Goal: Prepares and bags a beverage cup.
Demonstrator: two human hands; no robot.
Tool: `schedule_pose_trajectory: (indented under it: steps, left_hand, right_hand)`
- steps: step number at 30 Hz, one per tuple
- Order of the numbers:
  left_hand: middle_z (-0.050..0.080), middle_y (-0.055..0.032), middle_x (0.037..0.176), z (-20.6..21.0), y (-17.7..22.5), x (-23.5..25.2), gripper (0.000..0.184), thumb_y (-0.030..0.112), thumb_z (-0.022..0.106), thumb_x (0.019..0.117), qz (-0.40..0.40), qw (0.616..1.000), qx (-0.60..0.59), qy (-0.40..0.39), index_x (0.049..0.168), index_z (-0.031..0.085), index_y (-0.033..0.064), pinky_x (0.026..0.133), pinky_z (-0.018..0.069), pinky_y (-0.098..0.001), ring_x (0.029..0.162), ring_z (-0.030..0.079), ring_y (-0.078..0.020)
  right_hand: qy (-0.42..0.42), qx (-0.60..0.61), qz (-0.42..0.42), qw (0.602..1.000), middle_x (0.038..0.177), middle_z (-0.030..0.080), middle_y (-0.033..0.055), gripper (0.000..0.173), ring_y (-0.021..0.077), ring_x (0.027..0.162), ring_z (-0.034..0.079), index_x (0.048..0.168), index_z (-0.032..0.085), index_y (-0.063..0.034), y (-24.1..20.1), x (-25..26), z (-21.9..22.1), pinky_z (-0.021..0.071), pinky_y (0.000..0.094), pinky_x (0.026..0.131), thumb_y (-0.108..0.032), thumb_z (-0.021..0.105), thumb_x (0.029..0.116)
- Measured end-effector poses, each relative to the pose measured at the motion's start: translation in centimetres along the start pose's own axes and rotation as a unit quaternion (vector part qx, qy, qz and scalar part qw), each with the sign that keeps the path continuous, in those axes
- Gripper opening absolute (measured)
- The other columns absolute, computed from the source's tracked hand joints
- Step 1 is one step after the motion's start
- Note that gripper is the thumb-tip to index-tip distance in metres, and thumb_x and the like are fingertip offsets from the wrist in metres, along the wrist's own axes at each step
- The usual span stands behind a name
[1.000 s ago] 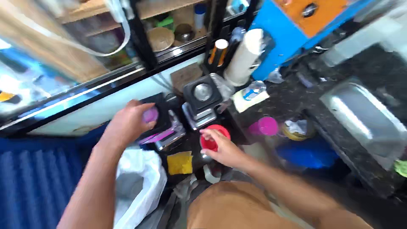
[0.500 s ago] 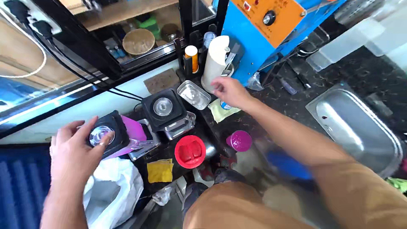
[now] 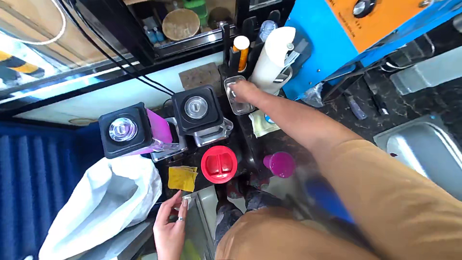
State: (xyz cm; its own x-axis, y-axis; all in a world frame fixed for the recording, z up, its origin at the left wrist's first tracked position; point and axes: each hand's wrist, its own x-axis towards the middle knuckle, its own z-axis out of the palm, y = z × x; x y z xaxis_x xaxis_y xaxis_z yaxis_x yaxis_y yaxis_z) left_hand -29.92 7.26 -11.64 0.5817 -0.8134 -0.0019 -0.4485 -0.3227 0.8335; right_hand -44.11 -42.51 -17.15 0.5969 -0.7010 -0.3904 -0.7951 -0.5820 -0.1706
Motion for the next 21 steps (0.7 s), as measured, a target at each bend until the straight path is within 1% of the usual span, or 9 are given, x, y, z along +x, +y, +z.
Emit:
schedule_pose_trajectory:
  steps: [2,4,7,9,11,13,15,18,21]
  left_hand:
    - [0.072,-0.0039,0.103,-0.4,-0.8,-0.6,0.035,0.024,0.066,0.0968,-0.029,0.999,-0.032,-0.002,0.123,0.070,0.0019,0.074,0.0595,-0.0226,0.087,0.069,-0.0070]
    - [0.072,-0.0042,0.102,-0.6,-1.1,-0.9,0.035,0.023,0.065,0.0973,-0.046,0.997,-0.070,-0.005,0.123,0.069,0.0005,0.075,0.0597,-0.0226,0.086,0.069,-0.0078]
    - [0.072,-0.0038,0.101,-1.0,-1.2,-0.7,0.035,0.021,0.064,0.0978,-0.050,0.992,-0.117,-0.010,0.125,0.067,-0.0008,0.076,0.0595,-0.0228,0.085,0.069,-0.0086]
    - [0.073,-0.0043,0.098,-1.0,-1.4,-0.3,0.033,0.018,0.063,0.0980,-0.056,0.987,-0.146,-0.020,0.125,0.067,-0.0015,0.074,0.0599,-0.0237,0.083,0.070,-0.0100]
    - [0.073,-0.0045,0.097,-0.9,-1.6,0.0,0.032,0.017,0.063,0.0983,-0.060,0.984,-0.164,-0.034,0.125,0.067,-0.0012,0.072,0.0598,-0.0246,0.082,0.070,-0.0113]
    - [0.073,-0.0042,0.098,-0.8,-1.6,0.4,0.033,0.017,0.063,0.0985,-0.055,0.982,-0.174,-0.050,0.126,0.067,-0.0006,0.073,0.0598,-0.0250,0.083,0.070,-0.0115]
    - [0.073,-0.0040,0.099,-0.7,-1.7,0.7,0.033,0.017,0.063,0.0986,-0.046,0.980,-0.183,-0.062,0.126,0.067,-0.0005,0.073,0.0598,-0.0248,0.084,0.070,-0.0115]
    - [0.072,-0.0058,0.100,-0.1,-1.7,0.9,0.033,0.016,0.062,0.0992,-0.039,0.971,-0.212,-0.100,0.127,0.066,-0.0012,0.074,0.0605,-0.0270,0.085,0.070,-0.0134]
    - [0.073,-0.0067,0.105,2.4,-1.4,0.6,0.033,0.016,0.061,0.0999,-0.053,0.949,-0.254,-0.181,0.127,0.065,-0.0012,0.078,0.0620,-0.0304,0.089,0.071,-0.0147]
  right_hand:
    - [0.005,0.003,0.009,1.000,0.129,0.061,0.0299,0.068,0.0520,0.118,0.060,0.139,0.061,-0.0138,0.1,-0.1,-0.2,0.0509,0.0738,0.089,-0.025,0.086,0.0766]
    - [0.013,0.011,0.004,1.000,0.123,0.066,0.0264,0.060,0.0490,0.115,0.063,0.133,0.065,-0.0124,0.0,-0.2,-0.6,0.0514,0.0729,0.090,-0.023,0.084,0.0772]
    - [0.013,0.059,0.008,0.998,0.132,0.062,0.0257,0.065,0.0481,0.123,0.059,0.137,0.064,-0.0136,-0.1,-0.1,-1.5,0.0491,0.0708,0.097,-0.014,0.085,0.0745]
    - [0.017,0.090,0.017,0.996,0.136,0.059,0.0256,0.070,0.0471,0.125,0.058,0.137,0.064,-0.0148,0.3,-0.1,-1.5,0.0492,0.0703,0.098,-0.009,0.086,0.0700]
    - [0.023,0.096,0.024,0.995,0.133,0.061,0.0259,0.069,0.0463,0.122,0.059,0.132,0.066,-0.0131,0.7,-0.2,-1.4,0.0502,0.0698,0.096,-0.008,0.088,0.0676]
    - [0.033,0.099,0.035,0.994,0.138,0.055,0.0283,0.072,0.0481,0.121,0.059,0.135,0.065,-0.0143,0.6,-0.4,-1.4,0.0509,0.0692,0.095,-0.008,0.088,0.0675]
    - [0.061,0.095,0.038,0.993,0.140,0.055,0.0267,0.074,0.0494,0.123,0.057,0.137,0.064,-0.0179,0.1,-1.3,-2.1,0.0506,0.0688,0.096,-0.010,0.089,0.0674]
    - [0.120,0.119,0.019,0.985,0.143,0.055,0.0190,0.078,0.0453,0.129,0.052,0.141,0.060,-0.0232,-1.6,-5.8,-4.2,0.0488,0.0653,0.100,-0.019,0.090,0.0687]
    - [0.134,0.191,-0.017,0.972,0.141,0.055,0.0141,0.071,0.0324,0.127,0.056,0.139,0.059,-0.0193,-1.7,-16.7,-6.1,0.0528,0.0522,0.102,-0.018,0.089,0.0745]
